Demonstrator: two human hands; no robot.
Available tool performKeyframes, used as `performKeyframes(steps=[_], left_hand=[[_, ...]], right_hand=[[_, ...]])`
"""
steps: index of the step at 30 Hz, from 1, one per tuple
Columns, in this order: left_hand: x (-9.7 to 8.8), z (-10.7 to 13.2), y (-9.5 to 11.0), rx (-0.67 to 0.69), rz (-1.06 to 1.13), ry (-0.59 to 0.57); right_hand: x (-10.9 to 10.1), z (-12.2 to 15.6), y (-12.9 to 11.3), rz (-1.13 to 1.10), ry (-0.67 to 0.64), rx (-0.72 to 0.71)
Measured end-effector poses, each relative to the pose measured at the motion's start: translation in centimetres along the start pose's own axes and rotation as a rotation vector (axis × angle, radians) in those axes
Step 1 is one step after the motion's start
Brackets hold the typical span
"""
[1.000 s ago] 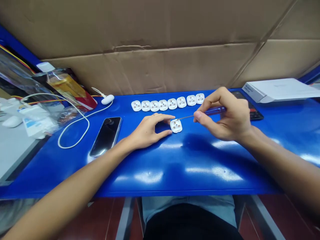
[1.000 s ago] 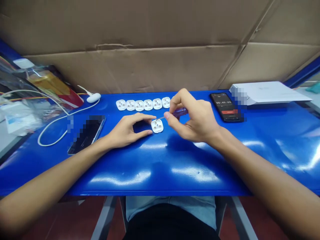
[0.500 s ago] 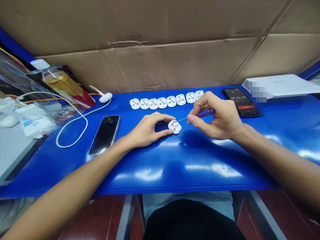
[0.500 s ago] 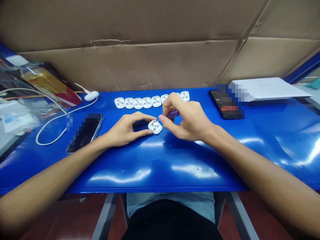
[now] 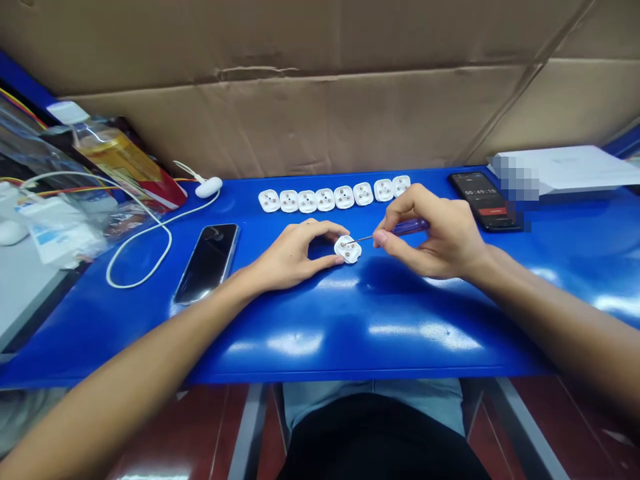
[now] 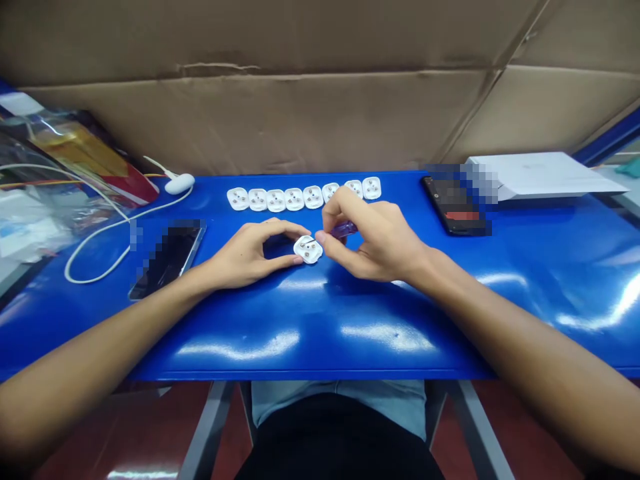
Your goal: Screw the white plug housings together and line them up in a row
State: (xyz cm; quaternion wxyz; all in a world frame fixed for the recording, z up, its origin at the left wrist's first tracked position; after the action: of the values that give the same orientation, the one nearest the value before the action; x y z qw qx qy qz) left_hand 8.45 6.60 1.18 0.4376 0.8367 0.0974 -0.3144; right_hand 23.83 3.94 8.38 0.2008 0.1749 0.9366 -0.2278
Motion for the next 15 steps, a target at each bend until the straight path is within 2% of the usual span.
performKeyframes(steps=[5, 9, 15], left_hand=[[-0.03, 0.04, 0.06, 0.005, 0.004, 0.008], [-0.16, 0.06, 0.14, 0.004, 0.016, 0.024], [-0.44, 0.01, 0.07, -0.005, 0.017, 0.054]], right_hand=[[-0.15, 0.08, -0.34, 0.006, 0.015, -0.053], [-0.03, 0.19, -0.13, 0.008, -0.001, -0.022], [-0.01, 0.13, -0.63, -0.015, 0.000, -0.060]])
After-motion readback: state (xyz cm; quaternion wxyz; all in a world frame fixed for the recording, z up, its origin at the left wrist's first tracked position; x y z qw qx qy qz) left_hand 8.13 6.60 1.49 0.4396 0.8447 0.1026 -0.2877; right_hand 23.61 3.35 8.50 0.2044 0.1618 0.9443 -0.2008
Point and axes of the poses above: each hand's wrist, its own z-axis away from the middle knuckle, its own x-axis out of the palm, y = z × x, the point moved 10 cm from there along -z, towards the middle knuckle, and after that the axes turned 15 degrees about y, right-handed, at the moved point
